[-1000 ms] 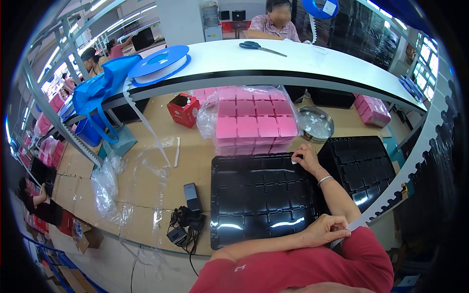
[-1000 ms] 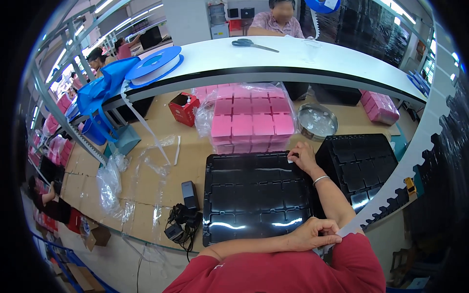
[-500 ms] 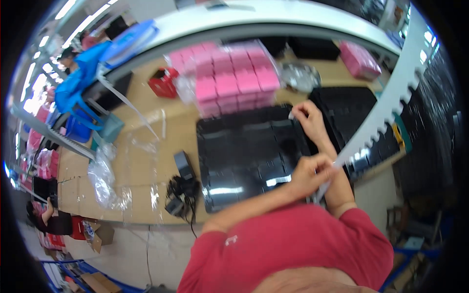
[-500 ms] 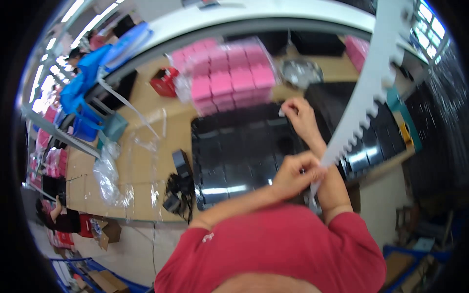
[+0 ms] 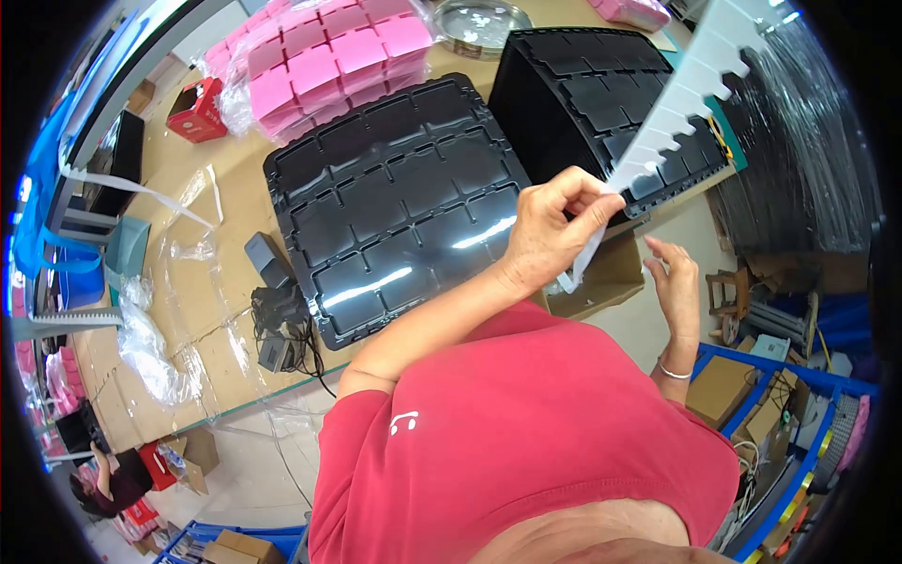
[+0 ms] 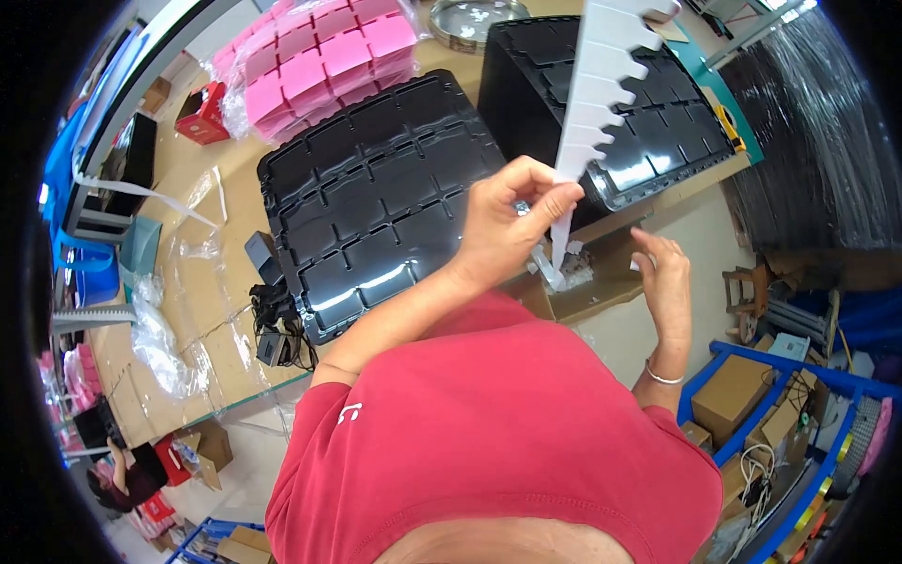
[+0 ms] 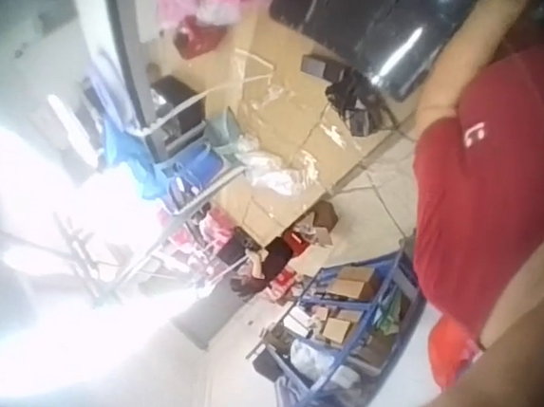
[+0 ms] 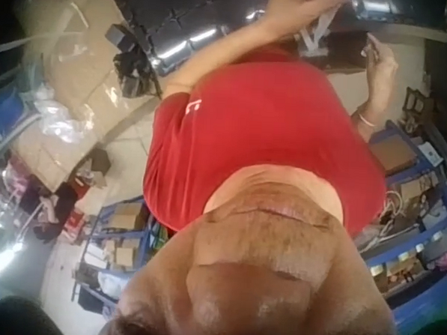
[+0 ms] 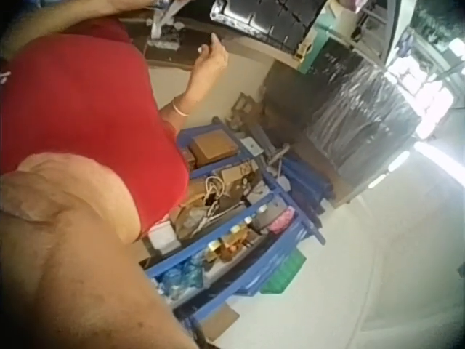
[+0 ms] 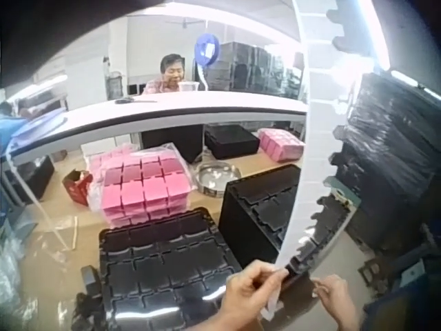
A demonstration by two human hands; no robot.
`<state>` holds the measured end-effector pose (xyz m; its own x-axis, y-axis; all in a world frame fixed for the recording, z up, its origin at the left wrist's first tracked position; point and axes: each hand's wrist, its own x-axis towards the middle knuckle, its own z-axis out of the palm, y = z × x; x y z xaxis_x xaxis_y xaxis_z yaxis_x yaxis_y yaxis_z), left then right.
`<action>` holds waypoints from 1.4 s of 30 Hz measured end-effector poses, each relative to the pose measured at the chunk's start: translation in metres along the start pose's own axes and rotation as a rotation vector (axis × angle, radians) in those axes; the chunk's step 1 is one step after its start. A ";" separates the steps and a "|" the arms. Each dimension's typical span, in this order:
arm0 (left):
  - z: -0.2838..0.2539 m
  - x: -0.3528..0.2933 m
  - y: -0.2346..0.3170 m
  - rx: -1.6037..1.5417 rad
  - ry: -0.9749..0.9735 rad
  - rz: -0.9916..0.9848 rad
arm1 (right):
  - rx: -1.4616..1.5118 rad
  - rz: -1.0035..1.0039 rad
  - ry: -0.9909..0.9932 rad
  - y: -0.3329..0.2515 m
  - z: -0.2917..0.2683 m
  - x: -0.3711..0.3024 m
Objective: The person peels adhesive tabs from a strip and applies them onto black plastic trays, fits foam padding sheets onto the trays by hand, and presses them down before stacking the trays.
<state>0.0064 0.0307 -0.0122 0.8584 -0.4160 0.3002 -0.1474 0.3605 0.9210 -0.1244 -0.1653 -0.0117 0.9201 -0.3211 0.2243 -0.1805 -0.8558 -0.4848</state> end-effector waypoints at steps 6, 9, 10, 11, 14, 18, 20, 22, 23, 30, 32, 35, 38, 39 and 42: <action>-0.003 -0.003 -0.010 -0.068 0.076 -0.053 | 0.411 -0.005 0.356 -0.062 0.009 0.024; -0.004 -0.003 -0.008 -0.072 0.072 -0.056 | 0.127 -0.398 0.511 -0.074 0.025 0.058; -0.004 -0.003 -0.009 -0.046 0.063 -0.041 | 0.030 -0.405 0.516 -0.068 0.024 0.061; -0.003 -0.003 -0.010 -0.019 0.056 -0.027 | -0.065 -0.411 0.518 -0.062 0.021 0.061; -0.002 -0.004 -0.011 0.039 0.040 -0.024 | 0.256 -0.183 0.407 -0.054 0.010 0.041; 0.004 -0.006 -0.007 0.061 0.000 -0.033 | 0.837 -0.109 0.237 -0.074 0.004 0.039; 0.007 -0.008 -0.006 0.046 -0.010 -0.036 | 0.757 -0.177 0.292 -0.080 0.006 0.047; 0.010 -0.008 -0.007 0.045 -0.012 0.011 | 0.749 -0.203 0.339 -0.087 0.010 0.050; 0.011 -0.007 -0.006 0.042 -0.017 0.014 | 0.737 -0.223 0.395 -0.088 0.012 0.051; 0.008 -0.008 -0.005 0.161 0.075 0.149 | 0.069 -0.610 0.679 -0.105 0.019 0.041; 0.003 -0.010 0.004 0.229 0.137 0.149 | 0.060 -0.842 0.557 -0.106 0.021 0.026; -0.014 -0.013 0.006 0.117 0.057 0.152 | 0.579 -0.713 0.569 -0.113 0.010 0.025; -0.030 -0.023 0.021 0.029 -0.216 0.019 | 1.147 -0.243 0.419 -0.116 0.003 0.074; -0.033 -0.028 0.021 -0.111 -0.294 -0.021 | 1.261 -0.065 0.367 -0.100 0.012 0.104; -0.039 -0.038 0.030 -0.131 -0.457 -0.026 | 1.013 -0.255 -0.132 -0.128 0.068 0.176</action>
<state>-0.0115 0.0902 -0.0055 0.5527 -0.7402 0.3830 -0.0408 0.4350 0.8995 0.0846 -0.0851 0.0321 0.9316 -0.0804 0.3545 0.3424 -0.1335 -0.9300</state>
